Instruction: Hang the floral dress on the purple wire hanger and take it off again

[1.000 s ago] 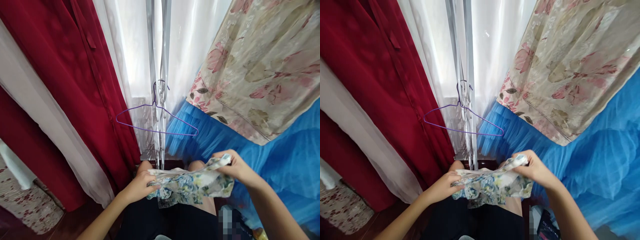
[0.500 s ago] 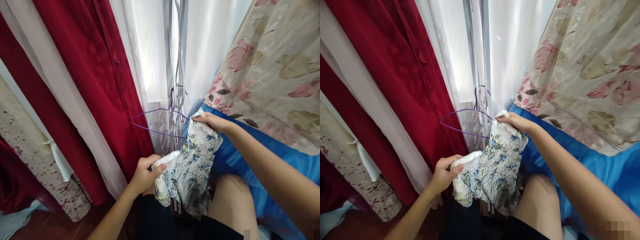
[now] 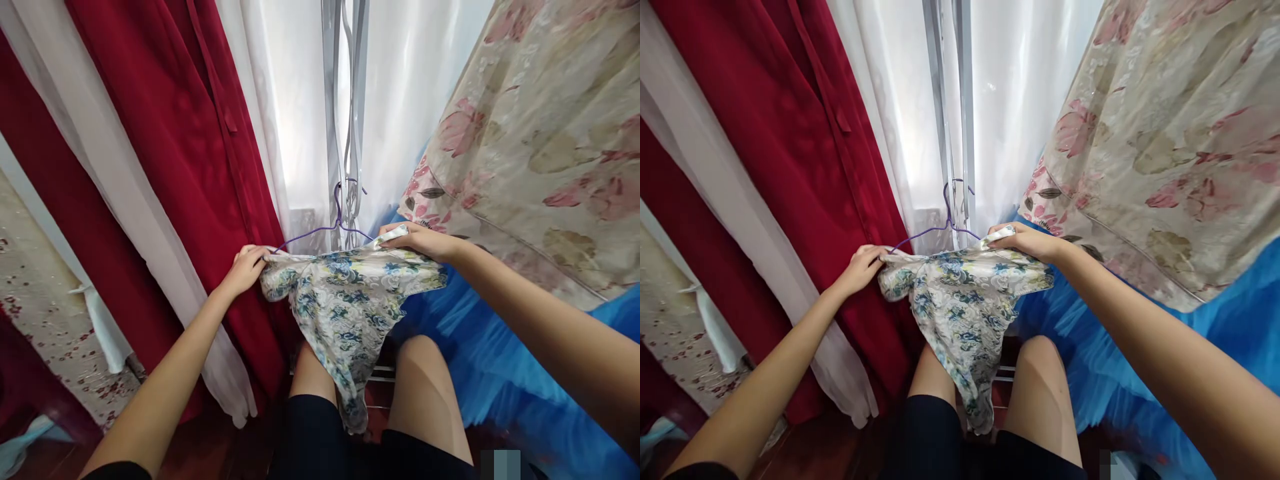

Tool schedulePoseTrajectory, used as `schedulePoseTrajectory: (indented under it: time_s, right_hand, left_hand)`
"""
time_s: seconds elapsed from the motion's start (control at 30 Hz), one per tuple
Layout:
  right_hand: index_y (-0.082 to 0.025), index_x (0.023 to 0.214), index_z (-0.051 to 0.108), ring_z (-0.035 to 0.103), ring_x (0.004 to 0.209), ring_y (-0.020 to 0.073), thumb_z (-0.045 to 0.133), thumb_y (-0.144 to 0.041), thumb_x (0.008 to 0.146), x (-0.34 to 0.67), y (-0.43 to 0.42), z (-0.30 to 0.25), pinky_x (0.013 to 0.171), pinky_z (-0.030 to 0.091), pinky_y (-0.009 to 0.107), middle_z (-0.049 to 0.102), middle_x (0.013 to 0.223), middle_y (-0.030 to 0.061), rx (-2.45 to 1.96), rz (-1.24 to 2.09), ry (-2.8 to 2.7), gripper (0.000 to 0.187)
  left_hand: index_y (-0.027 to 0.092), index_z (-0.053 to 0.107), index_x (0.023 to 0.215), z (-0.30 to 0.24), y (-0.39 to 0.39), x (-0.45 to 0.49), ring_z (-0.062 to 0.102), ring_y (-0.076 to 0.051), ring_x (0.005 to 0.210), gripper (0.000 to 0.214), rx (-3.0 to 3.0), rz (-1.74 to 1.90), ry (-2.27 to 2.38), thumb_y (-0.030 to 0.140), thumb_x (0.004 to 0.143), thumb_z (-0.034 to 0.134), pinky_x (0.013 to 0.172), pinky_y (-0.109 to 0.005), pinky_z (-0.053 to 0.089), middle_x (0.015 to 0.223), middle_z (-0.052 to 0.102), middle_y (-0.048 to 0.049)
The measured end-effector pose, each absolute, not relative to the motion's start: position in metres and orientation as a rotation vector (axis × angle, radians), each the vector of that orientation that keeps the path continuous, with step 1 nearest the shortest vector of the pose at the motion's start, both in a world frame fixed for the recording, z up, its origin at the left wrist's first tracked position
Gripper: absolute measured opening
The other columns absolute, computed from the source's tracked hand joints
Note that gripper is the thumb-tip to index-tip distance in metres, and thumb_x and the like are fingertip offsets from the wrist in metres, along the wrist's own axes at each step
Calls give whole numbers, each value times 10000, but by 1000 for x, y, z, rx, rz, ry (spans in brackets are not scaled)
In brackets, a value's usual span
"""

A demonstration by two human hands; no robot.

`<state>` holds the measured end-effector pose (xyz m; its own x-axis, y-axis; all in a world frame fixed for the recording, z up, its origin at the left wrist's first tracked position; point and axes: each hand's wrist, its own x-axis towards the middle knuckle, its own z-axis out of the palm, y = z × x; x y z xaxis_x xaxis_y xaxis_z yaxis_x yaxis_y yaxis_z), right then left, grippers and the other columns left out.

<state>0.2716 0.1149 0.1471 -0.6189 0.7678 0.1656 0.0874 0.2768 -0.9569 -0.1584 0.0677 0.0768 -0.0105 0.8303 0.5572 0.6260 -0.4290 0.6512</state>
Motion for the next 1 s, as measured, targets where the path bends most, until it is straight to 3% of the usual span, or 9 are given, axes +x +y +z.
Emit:
schedulePoseTrajectory:
  time_s: [0.07,0.17,0.27,0.37,0.43,0.53,0.73,0.87,1.0]
  right_hand:
    - [-177,718,712,588,552,152,853,-254,677,270,114,141,495,439,249,670,630,1,-834,1545,-1780,166]
    - [-169,825,752,714,654,248,812,-299,707,267,114,126,576,569,341,774,764,84,-1018,1862,-1496,187]
    - [-151,891,773,754,744,284,769,-392,785,272,114,113,672,615,416,801,862,135,-1117,1999,-1279,264]
    - [-154,919,780,767,810,305,758,-474,817,288,108,100,723,615,440,801,891,146,-1056,1989,-1199,337]
    - [-175,921,776,766,838,314,768,-513,802,300,95,87,728,612,436,797,865,127,-956,1915,-1186,358]
    - [-208,939,761,757,888,322,771,-565,785,311,65,60,724,607,414,793,846,95,-842,1654,-1158,388]
    - [-247,965,716,736,907,325,773,-547,781,308,42,60,696,587,396,786,851,60,-840,1260,-1032,357]
    - [-263,922,699,726,883,305,732,-534,814,296,64,110,696,575,377,760,812,48,-752,1151,-1028,294]
    - [-228,907,690,701,885,263,592,-540,941,259,42,132,765,567,355,737,852,38,-661,1019,-1271,328]
  left_hand:
    - [224,705,862,94,79,-148,478,-283,1174,112,2104,1469,1519,211,824,601,1138,-415,257,1089,704,-71]
    - [216,646,965,107,89,-123,551,-243,1046,185,2129,1476,1397,208,874,486,1009,-362,381,1034,677,-55]
    - [223,568,1038,109,92,-103,556,-186,756,189,1970,1536,1384,228,861,500,771,-293,428,829,627,0]
    - [220,539,923,111,89,-98,457,-150,604,124,1847,1613,1535,235,808,581,630,-260,360,664,512,49]
    - [204,548,799,112,82,-97,477,-151,638,98,1912,1618,1599,277,821,610,636,-266,357,679,522,30]
    - [179,610,719,116,66,-90,560,-182,786,271,2120,1703,1623,361,915,574,727,-288,397,825,602,-33]
    - [195,704,919,131,41,-57,599,-202,845,278,2460,1527,1674,440,959,581,742,-288,395,948,651,-53]
    - [196,661,815,137,45,-50,547,-188,757,250,2459,1496,1802,410,935,611,689,-282,330,832,625,-34]
    - [180,525,587,126,61,-61,362,-142,608,339,1933,1678,1740,335,833,700,606,-276,217,581,428,20]
